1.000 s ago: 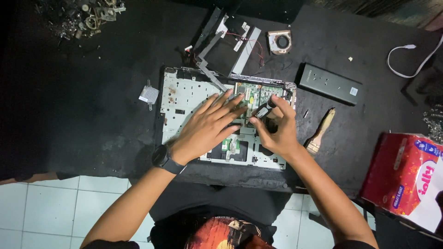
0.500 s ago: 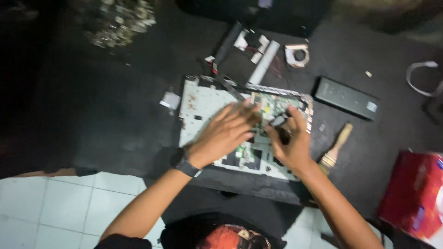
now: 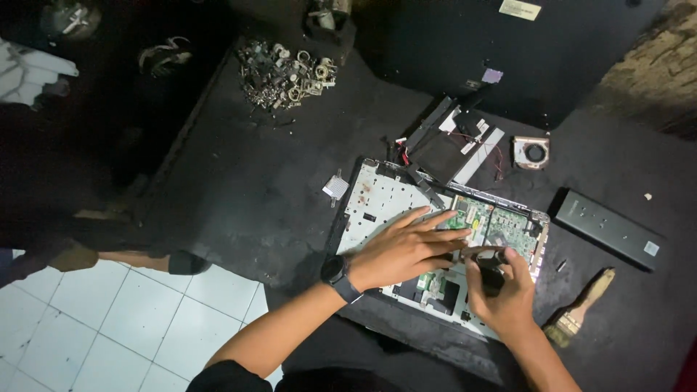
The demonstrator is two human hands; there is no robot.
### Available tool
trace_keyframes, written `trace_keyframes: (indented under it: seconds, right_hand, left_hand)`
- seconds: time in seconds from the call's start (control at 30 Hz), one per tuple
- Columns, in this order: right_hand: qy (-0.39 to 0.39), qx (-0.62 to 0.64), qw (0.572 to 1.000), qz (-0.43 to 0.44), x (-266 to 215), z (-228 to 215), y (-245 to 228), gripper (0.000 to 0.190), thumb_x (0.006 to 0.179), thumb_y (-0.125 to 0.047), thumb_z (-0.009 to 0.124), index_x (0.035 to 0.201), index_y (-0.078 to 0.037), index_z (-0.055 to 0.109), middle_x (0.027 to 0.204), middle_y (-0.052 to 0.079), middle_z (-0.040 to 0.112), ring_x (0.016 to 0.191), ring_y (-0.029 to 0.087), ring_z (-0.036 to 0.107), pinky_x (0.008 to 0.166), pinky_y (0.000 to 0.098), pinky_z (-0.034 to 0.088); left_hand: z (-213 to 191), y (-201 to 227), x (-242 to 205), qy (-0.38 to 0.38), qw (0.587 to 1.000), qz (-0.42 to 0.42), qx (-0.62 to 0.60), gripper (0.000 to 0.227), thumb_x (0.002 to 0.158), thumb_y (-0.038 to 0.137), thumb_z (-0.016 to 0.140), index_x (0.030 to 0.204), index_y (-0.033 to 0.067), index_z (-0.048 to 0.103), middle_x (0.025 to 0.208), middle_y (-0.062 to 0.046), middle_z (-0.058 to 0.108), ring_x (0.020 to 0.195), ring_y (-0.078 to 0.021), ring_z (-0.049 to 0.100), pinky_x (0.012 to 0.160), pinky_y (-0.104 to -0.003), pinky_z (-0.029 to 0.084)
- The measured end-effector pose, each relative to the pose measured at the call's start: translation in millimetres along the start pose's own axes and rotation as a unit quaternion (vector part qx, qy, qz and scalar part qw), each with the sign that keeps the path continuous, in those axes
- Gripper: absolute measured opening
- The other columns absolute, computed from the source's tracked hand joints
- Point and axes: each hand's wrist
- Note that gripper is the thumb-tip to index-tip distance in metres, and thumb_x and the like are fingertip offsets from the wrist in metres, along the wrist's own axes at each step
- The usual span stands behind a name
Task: The person cleans the internal components of a disassembled electronic device using a flashlight to illuminate the area and a brush to sweep away dust. They also use their hands to move parts aside and wipe surfaces.
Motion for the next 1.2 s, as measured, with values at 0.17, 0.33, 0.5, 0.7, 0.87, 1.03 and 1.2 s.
trace_keyframes:
  seconds: [0.17,0.33,0.5,0.7,0.87,1.03,1.2]
  right_hand:
    - [0.029,-0.100,0.994,-0.010,-6,-3,6,0.098,0.088,0.001,0.083,0.163,-0.024,0.025,0.088,0.007,0.050,0.076,0.018,0.045,0.070,0.0342,0.039]
    - [0.038,-0.045,0.998,-0.033,-6,-2,9,0.092,0.088,0.009,0.077,0.160,-0.020,0.027,0.097,0.014,0.065,0.081,0.020,0.067,0.065,0.0301,0.055]
    - [0.043,0.000,0.999,-0.011,-1,-1,-3,0.081,0.093,0.005,0.068,0.159,-0.021,0.030,0.107,0.022,0.066,0.090,0.026,0.072,0.070,0.0344,0.060]
    - [0.055,-0.068,0.996,-0.022,-4,-2,5,0.091,0.088,0.010,0.080,0.158,-0.019,0.030,0.093,0.012,0.060,0.076,0.019,0.062,0.063,0.0309,0.052]
    - [0.044,-0.029,0.998,-0.023,3,-1,-5,0.084,0.092,0.008,0.070,0.159,-0.020,0.027,0.099,0.018,0.066,0.075,0.021,0.070,0.057,0.0296,0.058]
    - [0.059,-0.094,0.993,-0.031,-1,-1,-1,0.090,0.090,0.006,0.080,0.159,-0.017,0.028,0.084,0.006,0.054,0.071,0.015,0.051,0.063,0.0297,0.040]
    - [0.068,-0.081,0.994,-0.024,-3,-2,0,0.091,0.089,0.007,0.082,0.159,-0.018,0.030,0.086,0.006,0.058,0.070,0.012,0.055,0.061,0.0284,0.042]
  left_hand:
    - [-1,0,0,0.010,0.999,-0.003,-0.037,0.041,0.103,0.037,0.050,0.138,0.0173,0.062,0.161,0.004,0.035,0.155,-0.0225,0.027,0.130,-0.049,0.016]
    - [-2,1,1,0.007,0.999,-0.009,-0.046,0.042,0.103,0.037,0.049,0.138,0.0174,0.060,0.160,0.002,0.038,0.155,-0.0238,0.027,0.130,-0.050,0.015]
    - [-3,2,0,0.014,0.999,-0.006,-0.045,0.042,0.104,0.035,0.052,0.141,0.0161,0.060,0.161,0.005,0.035,0.155,-0.0218,0.027,0.131,-0.049,0.017]
    - [-7,4,3,0.015,0.997,-0.009,-0.071,0.034,0.101,0.031,0.054,0.126,0.0112,0.067,0.157,-0.002,0.043,0.153,-0.0265,0.030,0.128,-0.053,0.019]
    - [-5,2,2,0.011,0.998,-0.008,-0.055,0.042,0.103,0.033,0.051,0.141,0.0151,0.060,0.159,0.001,0.040,0.154,-0.0247,0.027,0.129,-0.050,0.018]
    - [-8,4,3,0.011,0.998,-0.010,-0.065,0.041,0.103,0.033,0.052,0.139,0.0143,0.059,0.157,-0.001,0.044,0.154,-0.0258,0.029,0.128,-0.051,0.019]
    - [-7,4,3,0.012,0.998,-0.010,-0.060,0.038,0.103,0.033,0.051,0.130,0.0118,0.066,0.156,-0.002,0.044,0.153,-0.0255,0.029,0.127,-0.051,0.019]
Point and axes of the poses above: each hand's wrist, its own x-axis towards the middle knuckle, its own z-axis out of the palm, y = z × x
